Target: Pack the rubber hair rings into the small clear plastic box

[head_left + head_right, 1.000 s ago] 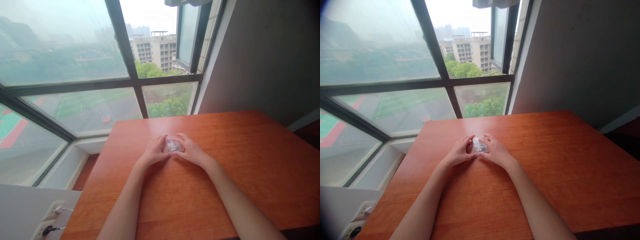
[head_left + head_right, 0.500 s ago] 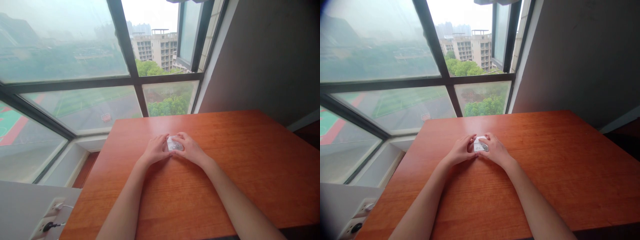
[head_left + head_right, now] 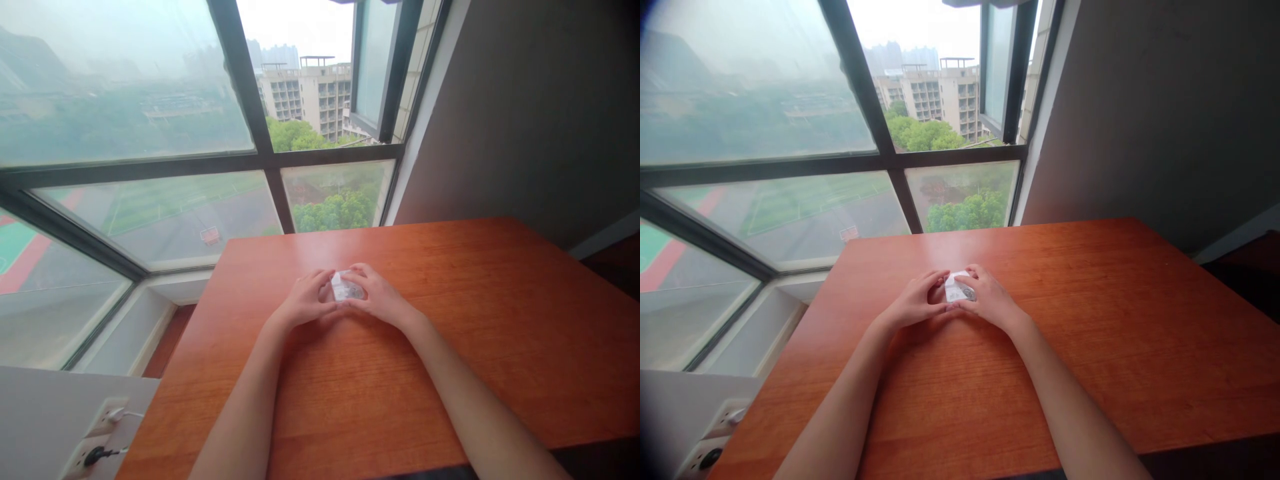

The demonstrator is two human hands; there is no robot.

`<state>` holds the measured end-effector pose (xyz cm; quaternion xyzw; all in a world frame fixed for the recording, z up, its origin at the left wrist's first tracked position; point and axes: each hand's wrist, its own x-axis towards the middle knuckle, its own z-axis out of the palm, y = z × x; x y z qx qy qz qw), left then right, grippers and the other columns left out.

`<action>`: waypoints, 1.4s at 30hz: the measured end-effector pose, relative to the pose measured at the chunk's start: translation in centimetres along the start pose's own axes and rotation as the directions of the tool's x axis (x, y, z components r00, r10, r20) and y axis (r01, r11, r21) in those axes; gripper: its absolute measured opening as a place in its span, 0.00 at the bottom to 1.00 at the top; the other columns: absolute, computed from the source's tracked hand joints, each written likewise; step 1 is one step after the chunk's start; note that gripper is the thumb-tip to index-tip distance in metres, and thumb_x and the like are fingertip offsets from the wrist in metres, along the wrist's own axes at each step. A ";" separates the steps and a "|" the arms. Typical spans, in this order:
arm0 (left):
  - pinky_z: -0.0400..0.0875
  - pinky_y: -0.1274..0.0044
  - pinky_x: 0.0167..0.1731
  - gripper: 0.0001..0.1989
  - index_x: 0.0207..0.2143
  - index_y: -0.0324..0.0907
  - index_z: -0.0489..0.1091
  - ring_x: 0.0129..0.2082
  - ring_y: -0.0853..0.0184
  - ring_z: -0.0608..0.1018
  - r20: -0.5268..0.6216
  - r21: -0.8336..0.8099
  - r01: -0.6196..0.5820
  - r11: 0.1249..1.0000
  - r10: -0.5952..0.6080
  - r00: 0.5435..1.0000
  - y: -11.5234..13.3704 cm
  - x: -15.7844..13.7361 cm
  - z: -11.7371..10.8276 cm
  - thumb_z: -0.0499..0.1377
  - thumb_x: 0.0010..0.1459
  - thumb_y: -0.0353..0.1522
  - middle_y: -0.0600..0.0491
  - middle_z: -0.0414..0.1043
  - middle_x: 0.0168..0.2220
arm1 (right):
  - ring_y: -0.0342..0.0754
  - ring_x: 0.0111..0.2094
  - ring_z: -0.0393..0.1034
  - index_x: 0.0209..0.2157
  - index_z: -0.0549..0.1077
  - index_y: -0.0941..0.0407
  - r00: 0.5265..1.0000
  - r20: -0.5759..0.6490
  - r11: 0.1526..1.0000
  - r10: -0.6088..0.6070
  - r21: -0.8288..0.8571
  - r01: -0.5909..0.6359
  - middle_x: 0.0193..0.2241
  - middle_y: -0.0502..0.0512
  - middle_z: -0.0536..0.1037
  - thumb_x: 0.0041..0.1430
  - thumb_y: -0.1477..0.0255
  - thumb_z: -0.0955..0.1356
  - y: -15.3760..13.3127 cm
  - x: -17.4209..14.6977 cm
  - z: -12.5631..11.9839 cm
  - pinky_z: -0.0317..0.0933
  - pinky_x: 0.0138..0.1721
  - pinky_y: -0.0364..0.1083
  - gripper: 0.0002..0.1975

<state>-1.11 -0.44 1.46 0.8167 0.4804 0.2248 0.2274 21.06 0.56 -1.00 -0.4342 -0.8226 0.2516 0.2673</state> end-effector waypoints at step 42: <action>0.69 0.69 0.46 0.30 0.54 0.43 0.67 0.45 0.59 0.74 0.021 -0.081 0.017 0.997 -0.015 1.000 -1.0 0.1 0.4 0.64 0.51 0.43 0.46 0.71 0.48 | 0.58 0.62 0.53 0.55 0.69 0.57 0.995 -0.092 0.977 -0.021 -0.215 0.001 0.61 0.65 0.60 0.60 0.66 0.65 -1.6 0.1 1.4 0.54 0.61 0.59 0.22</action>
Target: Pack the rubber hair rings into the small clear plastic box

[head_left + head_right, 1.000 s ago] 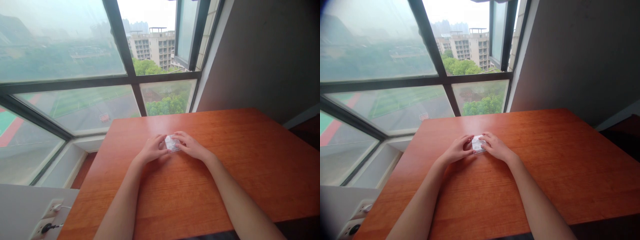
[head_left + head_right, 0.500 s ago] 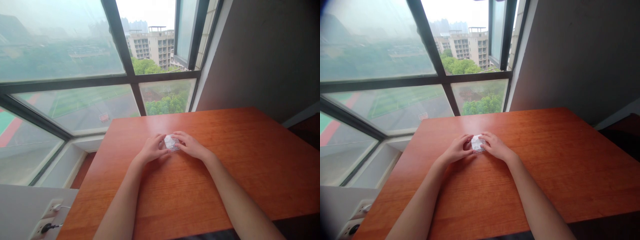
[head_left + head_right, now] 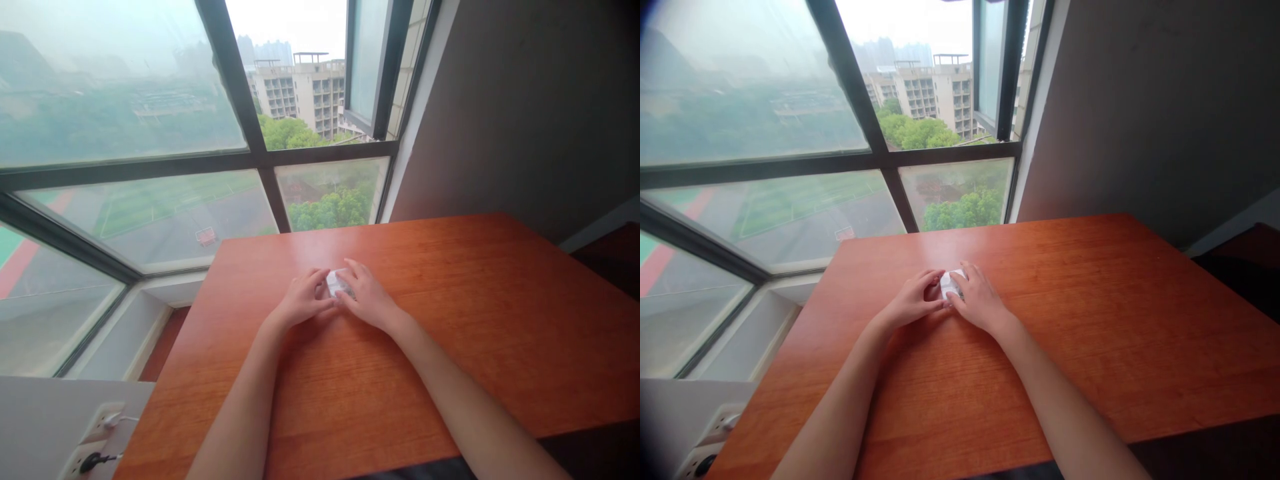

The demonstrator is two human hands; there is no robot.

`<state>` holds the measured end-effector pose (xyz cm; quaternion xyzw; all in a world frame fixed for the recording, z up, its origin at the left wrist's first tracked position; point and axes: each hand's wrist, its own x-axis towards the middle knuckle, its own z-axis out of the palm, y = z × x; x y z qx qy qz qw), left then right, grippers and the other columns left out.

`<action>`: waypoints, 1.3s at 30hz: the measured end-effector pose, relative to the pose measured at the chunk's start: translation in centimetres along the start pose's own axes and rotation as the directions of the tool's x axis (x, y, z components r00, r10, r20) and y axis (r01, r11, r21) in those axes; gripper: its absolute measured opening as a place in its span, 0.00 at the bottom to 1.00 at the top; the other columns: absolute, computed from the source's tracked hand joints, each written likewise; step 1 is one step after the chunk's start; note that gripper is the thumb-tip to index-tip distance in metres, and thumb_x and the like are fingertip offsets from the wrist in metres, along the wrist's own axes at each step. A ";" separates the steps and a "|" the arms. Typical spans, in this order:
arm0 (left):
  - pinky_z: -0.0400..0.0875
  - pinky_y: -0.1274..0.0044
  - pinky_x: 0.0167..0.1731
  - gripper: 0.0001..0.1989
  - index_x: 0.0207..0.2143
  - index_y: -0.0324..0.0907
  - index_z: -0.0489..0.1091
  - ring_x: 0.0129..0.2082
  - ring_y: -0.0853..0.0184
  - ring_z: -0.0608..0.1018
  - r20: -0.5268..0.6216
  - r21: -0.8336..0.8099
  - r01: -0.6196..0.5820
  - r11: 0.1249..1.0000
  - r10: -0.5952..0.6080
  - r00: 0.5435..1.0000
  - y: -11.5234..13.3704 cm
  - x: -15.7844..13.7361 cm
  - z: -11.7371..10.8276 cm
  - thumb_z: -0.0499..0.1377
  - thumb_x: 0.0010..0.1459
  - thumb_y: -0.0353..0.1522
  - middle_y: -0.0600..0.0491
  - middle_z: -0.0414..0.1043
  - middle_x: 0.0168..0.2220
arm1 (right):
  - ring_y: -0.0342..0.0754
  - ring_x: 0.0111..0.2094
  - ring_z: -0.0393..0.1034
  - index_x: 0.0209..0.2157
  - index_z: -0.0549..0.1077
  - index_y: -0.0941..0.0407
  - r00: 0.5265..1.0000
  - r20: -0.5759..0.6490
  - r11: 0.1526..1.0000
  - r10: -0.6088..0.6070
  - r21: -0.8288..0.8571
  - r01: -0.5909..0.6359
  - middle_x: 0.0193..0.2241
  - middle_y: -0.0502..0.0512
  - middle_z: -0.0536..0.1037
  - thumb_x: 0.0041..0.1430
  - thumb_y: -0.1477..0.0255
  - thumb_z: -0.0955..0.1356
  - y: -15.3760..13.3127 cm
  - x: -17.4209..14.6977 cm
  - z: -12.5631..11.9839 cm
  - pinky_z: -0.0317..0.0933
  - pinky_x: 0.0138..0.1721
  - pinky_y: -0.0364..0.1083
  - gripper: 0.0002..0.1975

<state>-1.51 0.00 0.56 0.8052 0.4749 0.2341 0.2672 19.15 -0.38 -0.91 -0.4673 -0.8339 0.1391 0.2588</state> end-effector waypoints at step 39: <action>0.70 0.74 0.39 0.15 0.43 0.41 0.72 0.35 0.67 0.74 -0.145 -0.107 0.096 0.990 -0.111 0.983 -1.6 0.7 1.7 0.55 0.60 0.39 0.50 0.74 0.39 | 0.60 0.46 0.61 0.43 0.74 0.59 0.878 -0.153 0.817 0.453 -0.324 -0.477 0.40 0.68 0.70 0.58 0.76 0.62 4.5 -0.5 -3.7 0.58 0.46 0.55 0.13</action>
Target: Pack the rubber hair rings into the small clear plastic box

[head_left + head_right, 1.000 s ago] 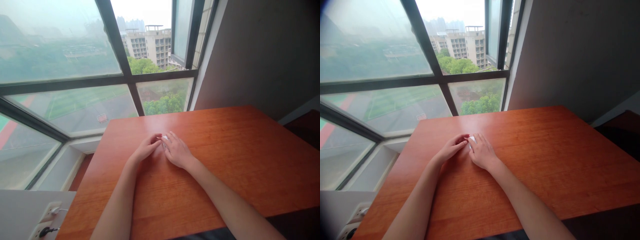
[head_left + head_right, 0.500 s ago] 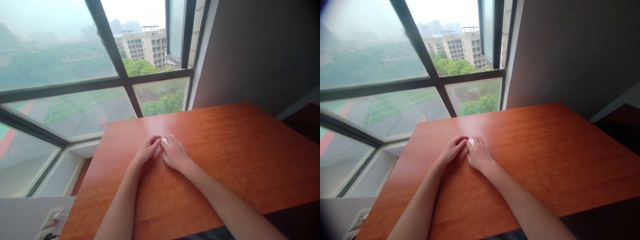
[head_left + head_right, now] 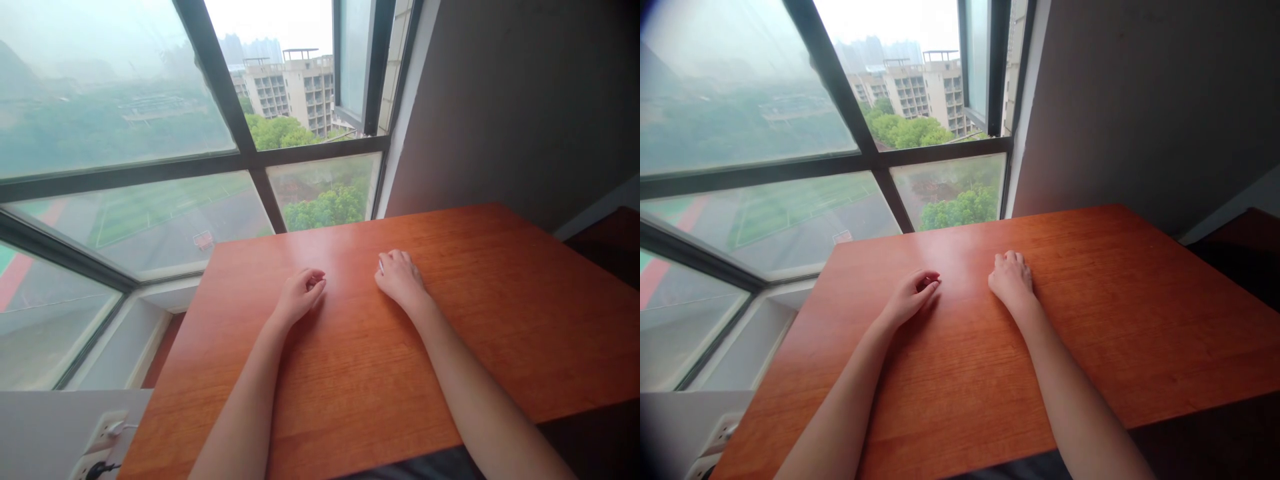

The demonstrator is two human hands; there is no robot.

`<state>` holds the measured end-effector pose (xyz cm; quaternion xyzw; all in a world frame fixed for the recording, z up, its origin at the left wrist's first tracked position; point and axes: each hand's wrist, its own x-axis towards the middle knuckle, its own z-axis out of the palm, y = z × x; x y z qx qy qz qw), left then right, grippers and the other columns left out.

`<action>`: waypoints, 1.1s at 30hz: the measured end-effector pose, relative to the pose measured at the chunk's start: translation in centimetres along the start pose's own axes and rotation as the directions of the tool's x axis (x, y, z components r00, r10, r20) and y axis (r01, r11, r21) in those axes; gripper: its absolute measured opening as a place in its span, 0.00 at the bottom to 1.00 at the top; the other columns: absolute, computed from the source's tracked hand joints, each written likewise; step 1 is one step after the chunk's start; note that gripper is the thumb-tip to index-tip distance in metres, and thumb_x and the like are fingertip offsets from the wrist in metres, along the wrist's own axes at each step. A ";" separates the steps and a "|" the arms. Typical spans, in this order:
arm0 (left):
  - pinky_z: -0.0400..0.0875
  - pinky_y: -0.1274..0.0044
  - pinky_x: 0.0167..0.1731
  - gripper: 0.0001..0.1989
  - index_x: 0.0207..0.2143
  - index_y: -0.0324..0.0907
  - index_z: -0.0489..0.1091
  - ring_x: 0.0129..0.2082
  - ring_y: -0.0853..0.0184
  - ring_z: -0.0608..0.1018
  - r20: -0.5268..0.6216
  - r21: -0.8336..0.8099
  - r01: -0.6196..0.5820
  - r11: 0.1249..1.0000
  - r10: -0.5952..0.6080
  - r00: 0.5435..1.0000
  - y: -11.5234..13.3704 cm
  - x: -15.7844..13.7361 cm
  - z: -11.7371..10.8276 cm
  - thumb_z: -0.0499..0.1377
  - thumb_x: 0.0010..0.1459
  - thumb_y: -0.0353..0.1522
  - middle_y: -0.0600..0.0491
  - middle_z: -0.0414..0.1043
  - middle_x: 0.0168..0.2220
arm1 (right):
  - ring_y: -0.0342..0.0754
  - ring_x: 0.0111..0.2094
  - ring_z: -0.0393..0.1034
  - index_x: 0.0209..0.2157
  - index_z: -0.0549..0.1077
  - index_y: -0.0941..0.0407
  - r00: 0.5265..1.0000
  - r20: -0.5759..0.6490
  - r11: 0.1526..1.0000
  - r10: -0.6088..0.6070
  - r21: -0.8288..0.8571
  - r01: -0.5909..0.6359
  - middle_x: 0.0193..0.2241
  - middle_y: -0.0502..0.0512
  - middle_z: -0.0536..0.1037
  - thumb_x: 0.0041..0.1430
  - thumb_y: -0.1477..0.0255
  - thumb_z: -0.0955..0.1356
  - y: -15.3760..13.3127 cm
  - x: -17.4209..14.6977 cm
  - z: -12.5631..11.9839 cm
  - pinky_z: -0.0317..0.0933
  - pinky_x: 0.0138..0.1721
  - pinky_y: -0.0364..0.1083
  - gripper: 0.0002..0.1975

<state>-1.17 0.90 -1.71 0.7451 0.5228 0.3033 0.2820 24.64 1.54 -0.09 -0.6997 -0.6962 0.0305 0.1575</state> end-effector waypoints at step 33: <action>0.65 0.67 0.50 0.25 0.48 0.44 0.71 0.46 0.59 0.69 0.095 0.277 -0.209 0.938 0.190 0.977 2.7 -0.4 1.2 0.54 0.46 0.24 0.49 0.71 0.46 | 0.52 0.50 0.66 0.43 0.71 0.59 0.750 -0.010 0.652 -0.661 0.488 0.581 0.45 0.61 0.75 0.52 0.78 0.65 -7.3 -3.4 3.2 0.61 0.53 0.52 0.15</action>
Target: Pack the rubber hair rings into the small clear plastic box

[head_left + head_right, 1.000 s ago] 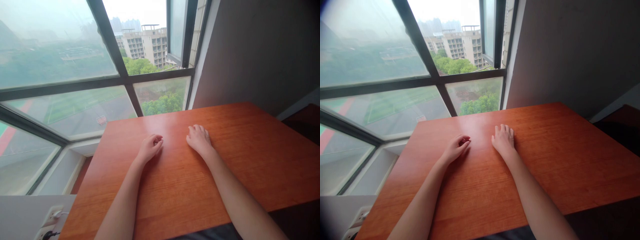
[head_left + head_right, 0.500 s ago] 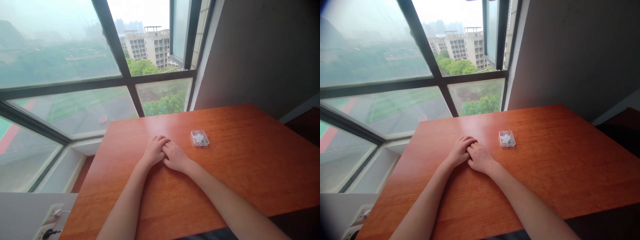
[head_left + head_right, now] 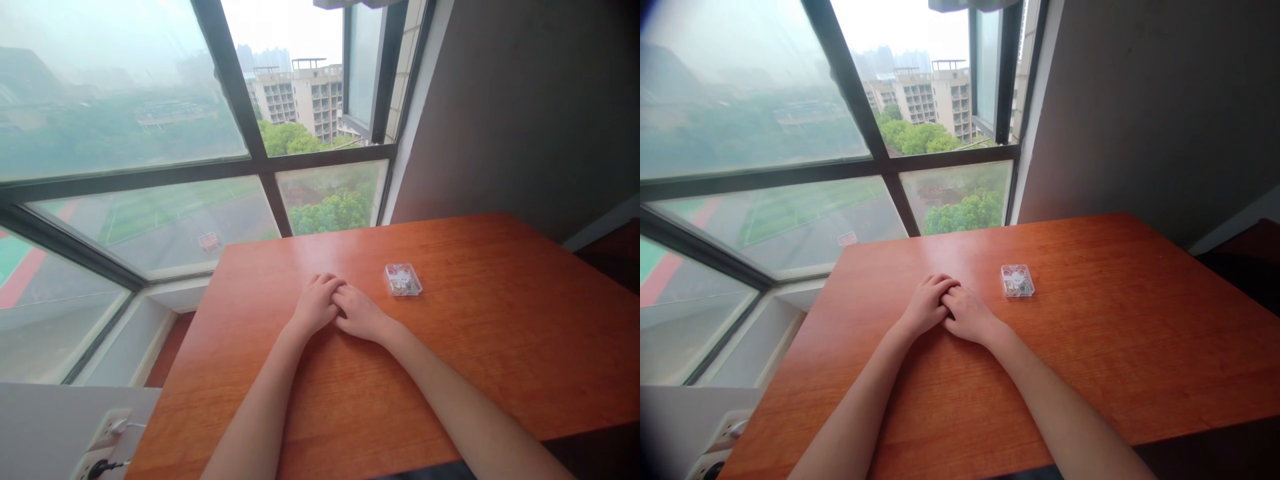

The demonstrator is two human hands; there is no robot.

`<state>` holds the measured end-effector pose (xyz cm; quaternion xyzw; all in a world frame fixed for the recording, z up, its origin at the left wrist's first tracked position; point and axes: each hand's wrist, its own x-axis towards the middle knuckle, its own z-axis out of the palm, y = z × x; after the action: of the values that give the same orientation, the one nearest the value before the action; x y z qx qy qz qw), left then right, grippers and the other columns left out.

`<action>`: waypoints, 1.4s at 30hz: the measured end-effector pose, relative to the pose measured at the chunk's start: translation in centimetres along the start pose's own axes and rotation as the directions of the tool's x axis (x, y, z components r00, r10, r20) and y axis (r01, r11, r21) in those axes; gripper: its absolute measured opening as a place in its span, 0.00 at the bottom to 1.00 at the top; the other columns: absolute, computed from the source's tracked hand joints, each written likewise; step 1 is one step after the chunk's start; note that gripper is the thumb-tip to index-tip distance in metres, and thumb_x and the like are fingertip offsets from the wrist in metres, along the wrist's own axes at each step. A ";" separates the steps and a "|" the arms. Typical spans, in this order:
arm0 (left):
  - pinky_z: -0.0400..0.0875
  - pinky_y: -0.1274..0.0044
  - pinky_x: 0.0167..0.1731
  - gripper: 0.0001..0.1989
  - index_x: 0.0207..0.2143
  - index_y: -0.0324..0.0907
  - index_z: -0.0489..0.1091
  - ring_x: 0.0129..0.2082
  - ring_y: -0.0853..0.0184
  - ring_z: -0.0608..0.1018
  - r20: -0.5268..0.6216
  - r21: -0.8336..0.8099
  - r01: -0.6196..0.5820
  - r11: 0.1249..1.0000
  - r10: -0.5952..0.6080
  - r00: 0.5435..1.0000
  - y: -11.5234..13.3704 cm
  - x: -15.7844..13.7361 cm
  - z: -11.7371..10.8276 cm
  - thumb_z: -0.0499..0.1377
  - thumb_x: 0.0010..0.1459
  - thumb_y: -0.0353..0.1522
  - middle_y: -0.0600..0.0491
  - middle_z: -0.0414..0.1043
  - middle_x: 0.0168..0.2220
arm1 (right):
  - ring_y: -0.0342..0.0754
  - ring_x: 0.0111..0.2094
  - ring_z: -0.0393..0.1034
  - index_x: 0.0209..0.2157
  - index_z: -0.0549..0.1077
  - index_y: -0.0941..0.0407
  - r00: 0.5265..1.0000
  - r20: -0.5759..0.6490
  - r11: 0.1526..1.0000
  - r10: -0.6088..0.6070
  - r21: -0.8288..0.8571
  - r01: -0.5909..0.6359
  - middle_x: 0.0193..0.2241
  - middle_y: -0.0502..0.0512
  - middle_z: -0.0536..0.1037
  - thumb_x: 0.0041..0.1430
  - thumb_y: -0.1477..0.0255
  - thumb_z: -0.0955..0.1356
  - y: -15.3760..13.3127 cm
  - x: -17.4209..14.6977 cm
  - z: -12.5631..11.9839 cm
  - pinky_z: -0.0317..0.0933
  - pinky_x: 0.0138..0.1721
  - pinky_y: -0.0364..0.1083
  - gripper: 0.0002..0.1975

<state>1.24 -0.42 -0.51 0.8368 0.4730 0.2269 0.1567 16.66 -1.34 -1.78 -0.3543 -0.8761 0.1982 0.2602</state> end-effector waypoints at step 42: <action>0.66 0.74 0.41 0.10 0.42 0.46 0.71 0.38 0.66 0.73 -0.025 0.088 0.024 0.996 -0.022 0.999 0.0 0.0 0.4 0.54 0.59 0.32 0.52 0.68 0.42 | 0.46 0.35 0.75 0.29 0.78 0.56 0.963 0.059 0.772 0.264 0.585 -0.248 0.30 0.51 0.81 0.52 0.77 0.64 5.1 -0.8 -4.1 0.67 0.41 0.44 0.10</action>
<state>1.44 -0.47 -0.85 0.8347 0.4938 0.2142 0.1165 22.19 2.19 -1.54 -0.3749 -0.7117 0.4878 0.3391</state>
